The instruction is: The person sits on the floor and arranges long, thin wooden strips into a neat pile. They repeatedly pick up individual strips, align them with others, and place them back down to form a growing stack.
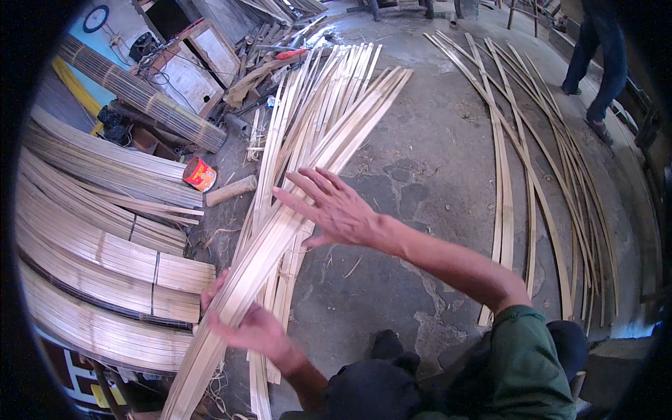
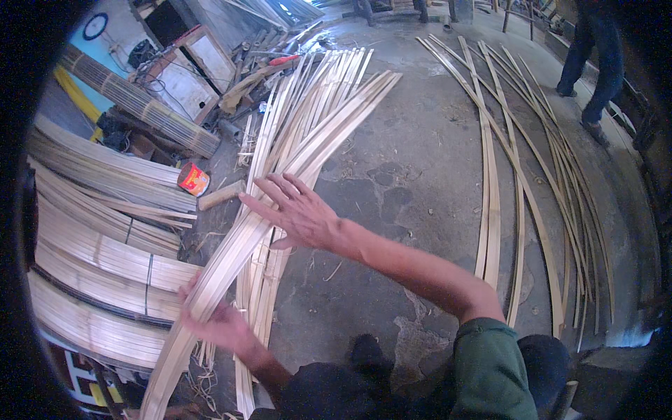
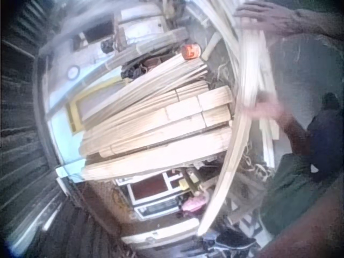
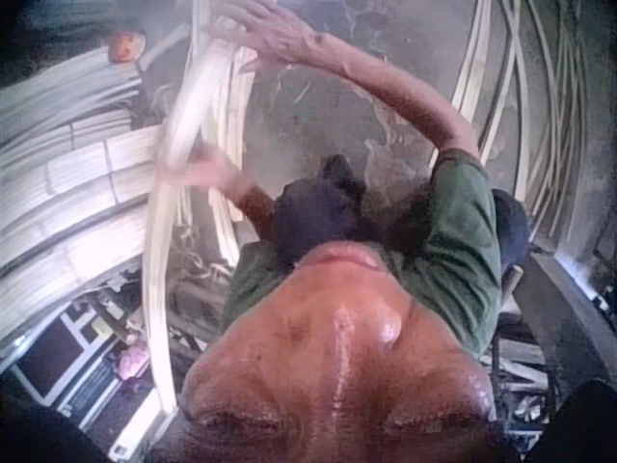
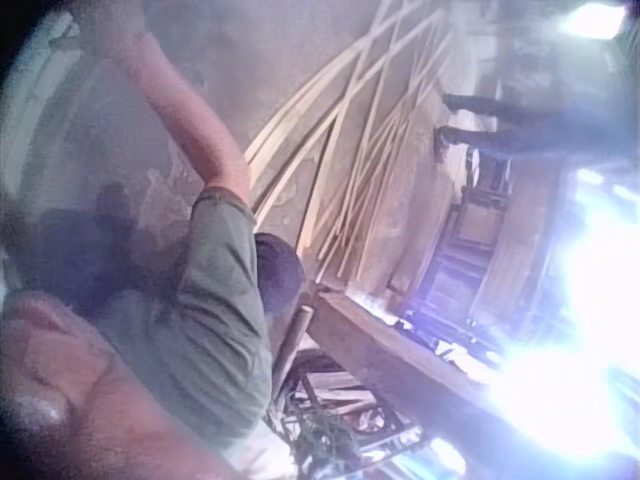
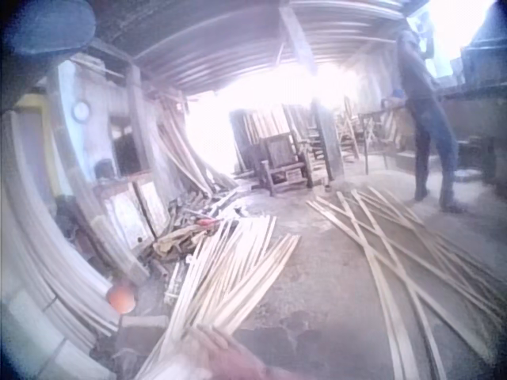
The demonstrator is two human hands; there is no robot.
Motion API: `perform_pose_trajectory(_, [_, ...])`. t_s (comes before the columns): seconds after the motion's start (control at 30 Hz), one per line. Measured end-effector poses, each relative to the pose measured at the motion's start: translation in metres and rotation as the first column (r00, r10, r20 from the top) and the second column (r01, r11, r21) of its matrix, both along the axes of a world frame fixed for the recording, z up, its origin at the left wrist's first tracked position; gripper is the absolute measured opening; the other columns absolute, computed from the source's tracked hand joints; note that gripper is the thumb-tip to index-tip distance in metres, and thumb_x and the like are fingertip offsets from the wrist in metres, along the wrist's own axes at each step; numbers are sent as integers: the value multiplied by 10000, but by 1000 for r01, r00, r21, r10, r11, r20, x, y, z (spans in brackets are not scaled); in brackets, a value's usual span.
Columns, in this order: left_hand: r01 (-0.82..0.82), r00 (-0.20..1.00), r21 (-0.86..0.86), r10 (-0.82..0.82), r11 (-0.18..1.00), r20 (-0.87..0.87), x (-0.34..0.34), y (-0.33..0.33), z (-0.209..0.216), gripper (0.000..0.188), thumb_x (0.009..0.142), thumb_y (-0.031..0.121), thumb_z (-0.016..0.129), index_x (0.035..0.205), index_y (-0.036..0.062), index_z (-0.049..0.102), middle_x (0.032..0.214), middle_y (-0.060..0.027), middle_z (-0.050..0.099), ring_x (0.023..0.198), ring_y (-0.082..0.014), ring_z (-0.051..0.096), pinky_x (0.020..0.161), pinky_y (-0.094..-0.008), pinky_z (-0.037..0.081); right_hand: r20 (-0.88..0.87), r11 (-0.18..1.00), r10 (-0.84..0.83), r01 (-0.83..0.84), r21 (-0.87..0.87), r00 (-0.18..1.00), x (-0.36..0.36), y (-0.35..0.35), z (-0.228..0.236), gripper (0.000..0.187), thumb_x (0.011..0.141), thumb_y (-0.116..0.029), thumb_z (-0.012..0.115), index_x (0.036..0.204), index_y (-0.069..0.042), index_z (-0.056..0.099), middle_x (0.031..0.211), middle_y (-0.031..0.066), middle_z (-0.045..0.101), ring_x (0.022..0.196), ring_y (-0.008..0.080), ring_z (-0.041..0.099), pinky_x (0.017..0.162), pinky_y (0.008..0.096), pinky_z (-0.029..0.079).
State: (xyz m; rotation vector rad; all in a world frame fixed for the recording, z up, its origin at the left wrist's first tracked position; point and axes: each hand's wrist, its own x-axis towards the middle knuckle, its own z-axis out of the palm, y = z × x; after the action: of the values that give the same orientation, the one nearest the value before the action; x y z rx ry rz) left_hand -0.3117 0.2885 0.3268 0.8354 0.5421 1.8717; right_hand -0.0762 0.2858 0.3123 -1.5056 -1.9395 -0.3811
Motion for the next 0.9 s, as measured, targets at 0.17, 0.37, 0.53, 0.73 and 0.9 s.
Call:
perform_pose_trajectory(0.17, [12, 1000, 158, -10, 987, -14, -27, -42, 63, 566, 924, 307, 480, 1376, -11, 355, 1159, -188, 580, 1193, -402, 517, 1114, -551, 332, 174, 980, 164, -181, 86, 971, 4, 41, 21, 696, 795, -254, 686, 1412, -283, 366, 1215, 117, 538, 1188, 311, 527, 1063, 447, 403])
perform_pose_trajectory(0.37, [111, 989, 423, -141, 899, 42, -51, 1, 110, 711, 949, 491, 498, 1427, -8, 333, 1381, -256, 458, 1326, -396, 414, 1158, -530, 271, 206, 947, 113, -169, 274, 972, -23, 47, 106, 360, 863, -127, 569, 1196, -224, 471, 974, 88, 579, 938, 269, 617, 831, 406, 487])
perform_pose_trajectory(0.53, [274, 958, 349, -221, 896, -183, 20, 45, 75, 799, 869, 309, 598, 1500, 56, 178, 1506, -193, 291, 1404, -344, 304, 1165, -491, 269, 242, 955, 69, -134, 264, 968, -52, 39, 175, 363, 827, -91, 624, 1146, -138, 458, 879, 119, 630, 855, 308, 664, 757, 439, 512])
perform_pose_trajectory(0.73, [608, 565, -12, -443, 794, -695, 128, 65, 101, 771, 836, 139, 663, 1480, 82, 242, 1448, -135, 330, 1356, -265, 342, 1113, -417, 328, 33, 915, 320, -318, 247, 947, -87, 8, 279, 421, 777, -173, 738, 1121, -38, 538, 794, 174, 673, 728, 364, 677, 706, 476, 535])
perform_pose_trajectory(0.9, [742, 596, 418, -801, 525, -54, 194, 36, 195, 607, 886, 286, 664, 1367, 55, 373, 1142, -137, 586, 1084, -265, 569, 954, -417, 465, 111, 925, 336, -349, 147, 935, -84, -15, 358, 490, 824, -373, 695, 1148, -24, 582, 1013, 234, 649, 1014, 340, 637, 858, 452, 512])
